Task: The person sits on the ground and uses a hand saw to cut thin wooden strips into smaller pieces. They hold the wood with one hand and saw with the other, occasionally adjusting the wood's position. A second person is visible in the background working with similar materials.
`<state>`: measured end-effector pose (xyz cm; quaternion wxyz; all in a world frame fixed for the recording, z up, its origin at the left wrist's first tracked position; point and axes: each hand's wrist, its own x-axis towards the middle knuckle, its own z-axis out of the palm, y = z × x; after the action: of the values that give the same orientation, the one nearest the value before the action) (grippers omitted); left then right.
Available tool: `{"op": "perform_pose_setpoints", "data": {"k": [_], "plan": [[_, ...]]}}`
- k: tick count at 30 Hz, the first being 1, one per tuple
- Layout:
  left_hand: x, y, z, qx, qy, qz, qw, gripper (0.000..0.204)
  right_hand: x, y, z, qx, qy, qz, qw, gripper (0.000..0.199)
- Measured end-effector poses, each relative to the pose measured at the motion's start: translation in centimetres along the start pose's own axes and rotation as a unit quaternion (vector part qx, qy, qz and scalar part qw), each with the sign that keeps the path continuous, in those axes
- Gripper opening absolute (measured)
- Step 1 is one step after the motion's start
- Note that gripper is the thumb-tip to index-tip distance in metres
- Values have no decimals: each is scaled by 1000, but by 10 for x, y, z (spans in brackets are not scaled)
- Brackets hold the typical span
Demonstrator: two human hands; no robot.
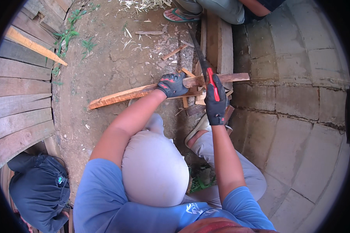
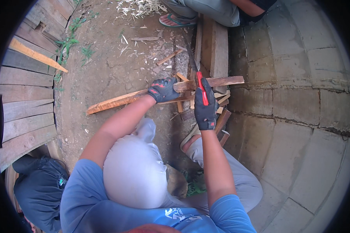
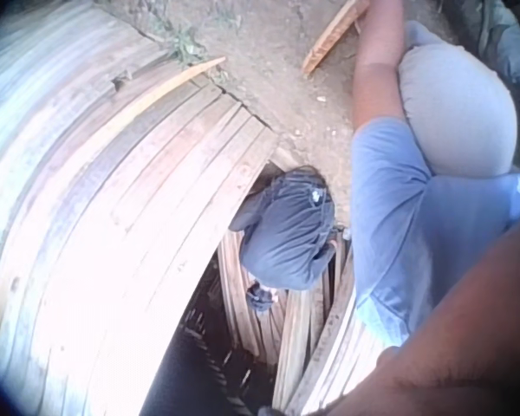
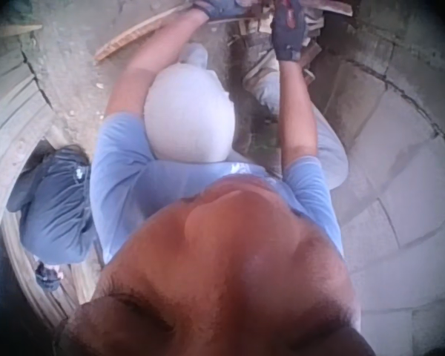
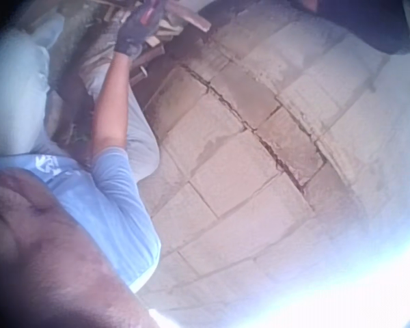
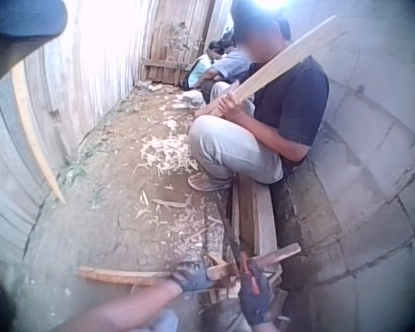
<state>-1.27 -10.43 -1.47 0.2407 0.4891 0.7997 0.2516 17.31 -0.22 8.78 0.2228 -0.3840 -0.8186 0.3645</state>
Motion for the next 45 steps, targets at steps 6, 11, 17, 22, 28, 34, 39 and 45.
{"op": "perform_pose_setpoints", "data": {"k": [6,11,17,22,28,34,39,45], "plan": [[-7,10,-5,25,34,78,996,59,0,1,-1,-41,-13,-62,997,48],[-9,25,22,112,107,101,983,58,-3,0,0,-35,-11,-48,998,48],[-3,40,22,133,69,36,988,38,-2,-2,-1,-47,-9,-38,998,49],[2,30,28,97,79,36,992,27,1,-9,-6,93,-2,70,993,48],[11,25,34,126,81,52,987,35,6,4,-11,45,25,-38,998,45],[14,48,16,177,19,25,984,40,5,9,-18,64,25,-18,997,47],[17,41,22,138,5,6,990,38,1,9,-12,42,24,-53,997,46],[19,40,18,134,-20,-2,991,37,-6,4,-11,43,-8,-61,997,48]]}}
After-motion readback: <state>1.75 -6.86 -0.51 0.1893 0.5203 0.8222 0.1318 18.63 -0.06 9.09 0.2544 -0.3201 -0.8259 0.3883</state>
